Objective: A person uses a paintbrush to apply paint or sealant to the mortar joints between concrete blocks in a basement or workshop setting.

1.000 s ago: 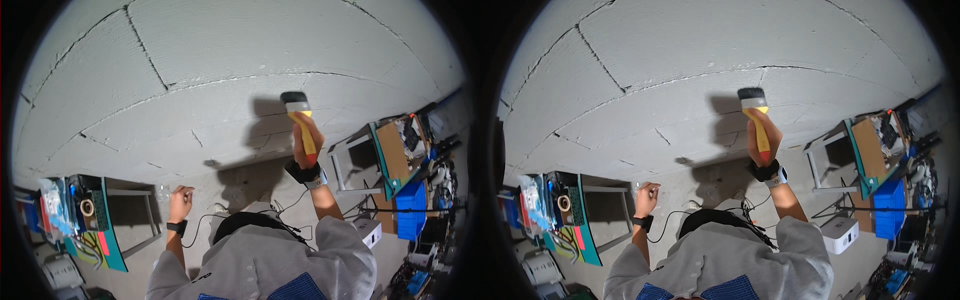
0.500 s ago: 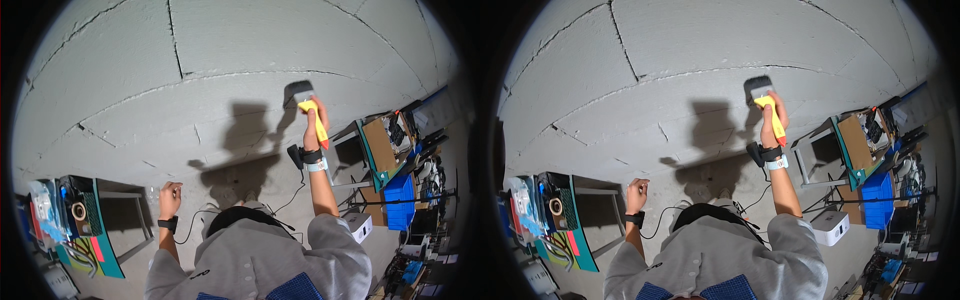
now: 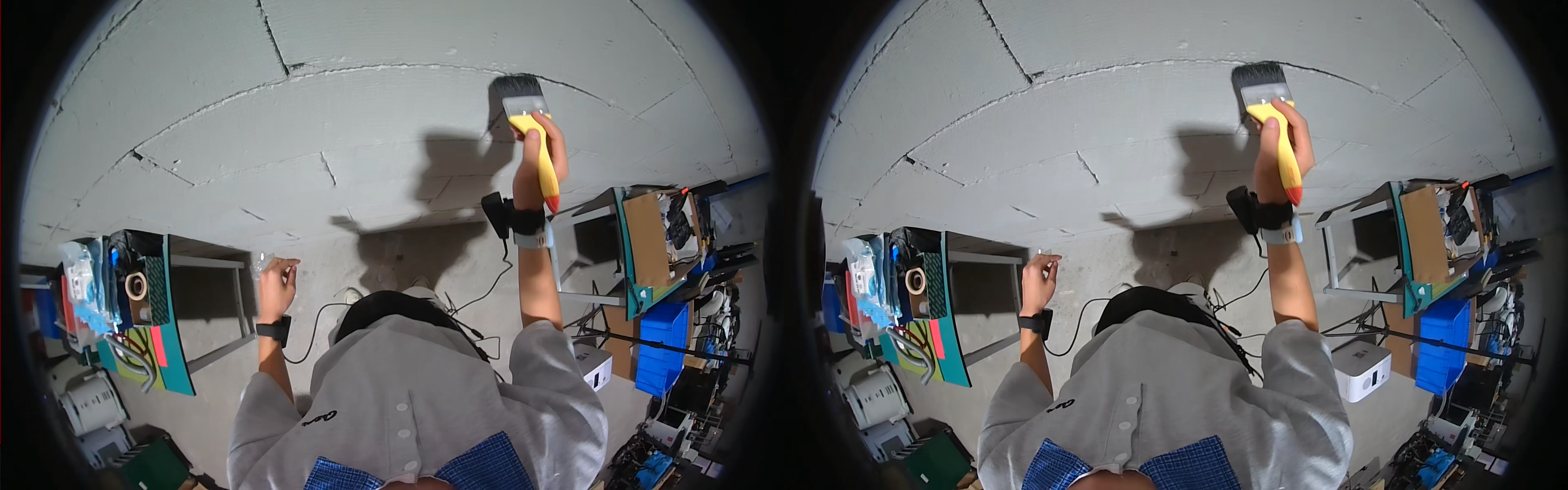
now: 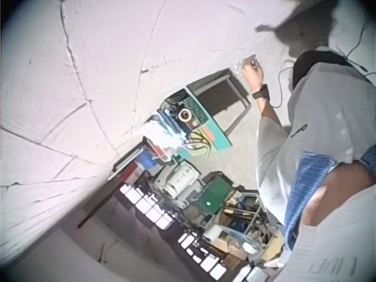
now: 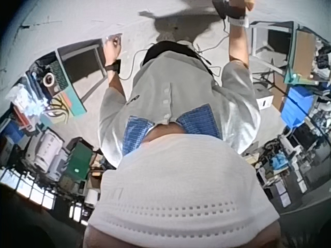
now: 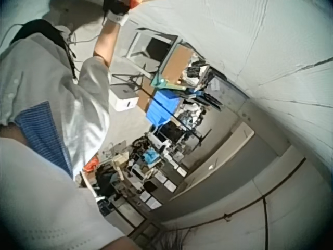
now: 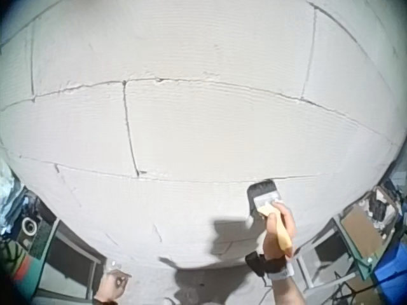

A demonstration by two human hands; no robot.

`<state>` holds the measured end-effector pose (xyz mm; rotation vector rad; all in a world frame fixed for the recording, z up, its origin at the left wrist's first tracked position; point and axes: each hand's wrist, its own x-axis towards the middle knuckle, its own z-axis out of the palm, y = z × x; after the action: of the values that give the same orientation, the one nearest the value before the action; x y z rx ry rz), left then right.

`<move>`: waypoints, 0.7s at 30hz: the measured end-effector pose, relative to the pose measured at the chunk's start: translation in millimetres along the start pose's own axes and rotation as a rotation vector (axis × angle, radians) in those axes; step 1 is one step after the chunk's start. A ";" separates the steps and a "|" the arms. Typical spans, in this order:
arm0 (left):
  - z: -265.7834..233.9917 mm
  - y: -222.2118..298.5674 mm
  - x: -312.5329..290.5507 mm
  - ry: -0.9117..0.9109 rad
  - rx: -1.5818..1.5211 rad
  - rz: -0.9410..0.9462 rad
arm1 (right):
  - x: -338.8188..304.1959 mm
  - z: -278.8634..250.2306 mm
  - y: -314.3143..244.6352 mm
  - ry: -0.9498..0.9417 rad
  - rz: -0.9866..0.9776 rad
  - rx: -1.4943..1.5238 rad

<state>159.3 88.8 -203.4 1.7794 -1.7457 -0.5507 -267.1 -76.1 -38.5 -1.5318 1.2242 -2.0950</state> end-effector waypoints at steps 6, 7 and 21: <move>0.3 4.4 -3.6 0.073 0.007 -0.010 | -30.5 -24.0 44.8 -0.232 0.064 -0.036; 1.4 3.3 -8.6 0.073 0.013 -0.035 | -32.6 -24.6 41.4 -0.243 0.152 -0.009; 15.9 23.3 -25.3 0.088 0.025 -0.134 | -22.3 -27.3 34.1 -0.218 0.118 -0.056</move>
<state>129.9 112.6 -202.5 1.9190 -1.5889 -0.4996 -290.7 -69.7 -81.0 -1.6207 1.2684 -1.7815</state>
